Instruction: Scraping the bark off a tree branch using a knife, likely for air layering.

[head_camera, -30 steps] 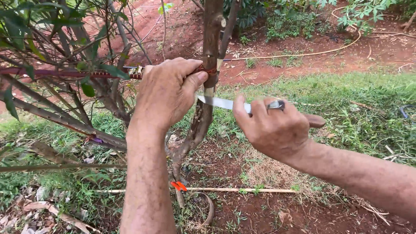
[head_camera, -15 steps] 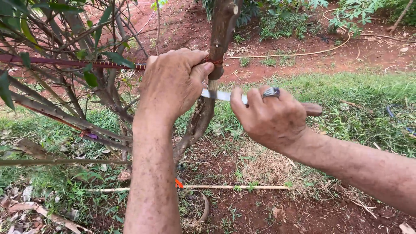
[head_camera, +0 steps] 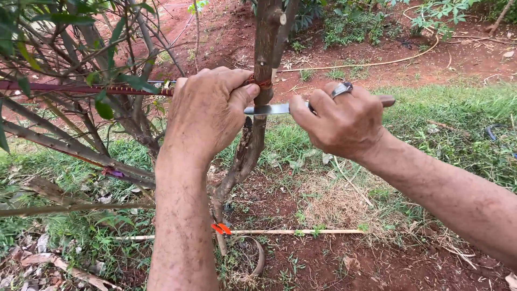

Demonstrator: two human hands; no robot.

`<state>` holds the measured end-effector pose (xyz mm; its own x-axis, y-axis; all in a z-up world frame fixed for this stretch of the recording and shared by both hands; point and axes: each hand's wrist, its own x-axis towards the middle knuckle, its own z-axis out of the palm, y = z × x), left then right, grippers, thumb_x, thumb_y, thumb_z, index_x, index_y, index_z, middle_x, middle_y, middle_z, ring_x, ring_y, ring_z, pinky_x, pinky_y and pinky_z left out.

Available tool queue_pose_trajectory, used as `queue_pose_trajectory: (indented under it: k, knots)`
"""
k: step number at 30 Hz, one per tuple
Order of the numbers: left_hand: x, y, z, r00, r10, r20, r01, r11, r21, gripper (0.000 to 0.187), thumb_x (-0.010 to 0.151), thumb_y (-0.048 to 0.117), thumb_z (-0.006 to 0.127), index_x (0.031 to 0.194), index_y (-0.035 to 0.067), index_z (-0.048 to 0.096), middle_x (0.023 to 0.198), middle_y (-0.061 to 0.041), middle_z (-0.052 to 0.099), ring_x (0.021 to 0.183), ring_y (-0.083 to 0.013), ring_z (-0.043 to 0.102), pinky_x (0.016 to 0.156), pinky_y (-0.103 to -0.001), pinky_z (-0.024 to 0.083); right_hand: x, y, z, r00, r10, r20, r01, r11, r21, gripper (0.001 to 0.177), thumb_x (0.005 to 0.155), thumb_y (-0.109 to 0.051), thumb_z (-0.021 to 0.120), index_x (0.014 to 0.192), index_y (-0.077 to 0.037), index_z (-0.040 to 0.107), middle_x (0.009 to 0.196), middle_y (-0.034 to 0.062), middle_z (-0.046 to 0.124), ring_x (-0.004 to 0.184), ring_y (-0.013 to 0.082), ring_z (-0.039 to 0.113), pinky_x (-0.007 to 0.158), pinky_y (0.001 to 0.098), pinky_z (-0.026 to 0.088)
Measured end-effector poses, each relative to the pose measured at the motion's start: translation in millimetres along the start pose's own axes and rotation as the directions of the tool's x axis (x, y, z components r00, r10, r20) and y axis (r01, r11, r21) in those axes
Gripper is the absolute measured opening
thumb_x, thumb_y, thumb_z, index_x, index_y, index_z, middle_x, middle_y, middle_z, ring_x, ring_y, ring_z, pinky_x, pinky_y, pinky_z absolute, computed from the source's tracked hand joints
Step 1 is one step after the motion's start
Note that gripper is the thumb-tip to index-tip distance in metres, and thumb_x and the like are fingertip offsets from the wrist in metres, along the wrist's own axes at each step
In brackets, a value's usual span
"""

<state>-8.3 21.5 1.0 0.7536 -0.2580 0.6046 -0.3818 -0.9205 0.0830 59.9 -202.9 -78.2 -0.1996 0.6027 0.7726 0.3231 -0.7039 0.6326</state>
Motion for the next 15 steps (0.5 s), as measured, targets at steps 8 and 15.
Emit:
queue_pose_trajectory:
  k: [8, 15]
  knots:
    - [-4.2, 4.3, -4.1, 1.0, 0.016, -0.012, -0.015, 1.0, 0.023, 0.02, 0.097, 0.028, 0.057, 0.105, 0.022, 0.074, 0.096, -0.001, 0.074, 0.091, -0.0345, 0.062, 0.076, -0.054, 0.038, -8.5, 1.2, 19.5, 0.997, -0.066, -0.044, 0.07, 0.994, 0.089, 0.023, 0.111, -0.025, 0.053, 0.098, -0.016, 0.069, 0.06, -0.0063, 0.054, 0.047, 0.0058, 0.05, 0.037, 0.0195, 0.031]
    - [-0.1, 17.4, -8.5, 0.999, -0.038, 0.015, 0.038, 0.999, 0.009, 0.022, 0.097, 0.026, 0.056, 0.109, 0.022, 0.075, 0.1, 0.0, 0.075, 0.094, -0.0313, 0.062, 0.081, -0.052, 0.036, -9.1, 7.1, 32.1, 0.985, -0.089, -0.144, 0.122, 0.965, 0.234, 0.015, 0.099, -0.003, 0.058, 0.096, -0.011, 0.07, 0.063, -0.0028, 0.054, 0.049, 0.0064, 0.049, 0.037, 0.0218, 0.033]
